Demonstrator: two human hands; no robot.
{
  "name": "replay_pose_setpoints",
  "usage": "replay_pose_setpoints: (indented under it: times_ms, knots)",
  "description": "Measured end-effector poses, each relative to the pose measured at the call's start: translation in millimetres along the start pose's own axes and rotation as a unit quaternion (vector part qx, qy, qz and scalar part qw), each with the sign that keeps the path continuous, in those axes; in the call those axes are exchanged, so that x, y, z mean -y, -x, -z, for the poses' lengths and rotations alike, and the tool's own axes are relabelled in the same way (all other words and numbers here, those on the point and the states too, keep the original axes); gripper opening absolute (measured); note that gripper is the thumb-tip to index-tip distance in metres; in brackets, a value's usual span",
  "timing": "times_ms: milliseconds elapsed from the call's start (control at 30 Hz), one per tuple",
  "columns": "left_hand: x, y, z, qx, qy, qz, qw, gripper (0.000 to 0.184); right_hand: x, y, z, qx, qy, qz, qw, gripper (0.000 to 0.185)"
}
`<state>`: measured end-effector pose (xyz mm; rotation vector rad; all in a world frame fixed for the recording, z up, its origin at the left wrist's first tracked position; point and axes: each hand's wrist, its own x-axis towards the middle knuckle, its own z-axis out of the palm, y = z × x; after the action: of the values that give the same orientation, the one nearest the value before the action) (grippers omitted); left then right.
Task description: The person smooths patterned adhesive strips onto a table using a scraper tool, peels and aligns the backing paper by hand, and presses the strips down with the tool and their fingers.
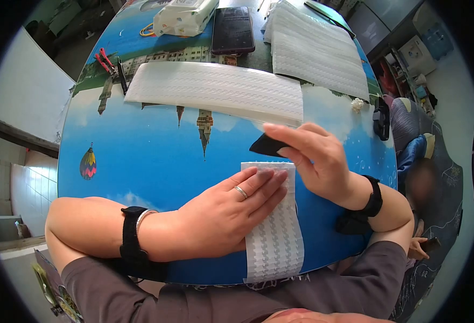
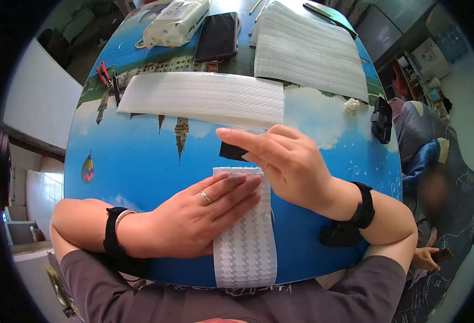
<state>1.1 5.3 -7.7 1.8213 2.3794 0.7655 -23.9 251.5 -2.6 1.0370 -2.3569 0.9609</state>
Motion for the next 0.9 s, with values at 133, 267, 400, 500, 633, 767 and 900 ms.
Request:
replay_pose_setpoints:
  times_ms: [133, 267, 400, 500, 633, 767, 900]
  knots:
    - [1.2, 1.8, -3.4, -0.010, 0.006, 0.001, 1.000, 0.081, 2.1, -2.6, 2.4, 0.039, 0.003, 0.061, 0.997, 0.060]
    - [1.0, 0.4, -1.1, 0.008, -0.008, 0.000, 1.000, 0.081, 0.7, -2.0, 2.6, 0.043, 0.062, 0.023, 0.997, 0.055]
    - [1.8, 2.6, -4.4, 0.000, 0.007, 0.001, 1.000, 0.082, 2.4, -0.7, 6.7, 0.033, 0.032, 0.039, 0.998, 0.053]
    - [1.3, 1.4, -2.1, 0.001, -0.013, -0.002, 1.000, 0.083, 6.4, -5.8, 5.7, 0.068, 0.034, 0.068, 0.995, 0.052]
    - [2.4, 1.1, -3.1, 0.004, -0.011, -0.006, 1.000, 0.085, -1.7, 2.1, 4.2, 0.017, 0.034, 0.010, 0.999, 0.055]
    - [2.0, 2.0, -3.2, -0.001, 0.008, 0.001, 1.000, 0.085, 4.0, 0.6, 3.7, 0.047, 0.024, 0.052, 0.997, 0.056]
    - [-0.4, 1.0, -0.9, 0.003, -0.001, 0.005, 1.000, 0.085, 5.8, -2.6, 4.2, 0.077, 0.048, 0.084, 0.992, 0.055]
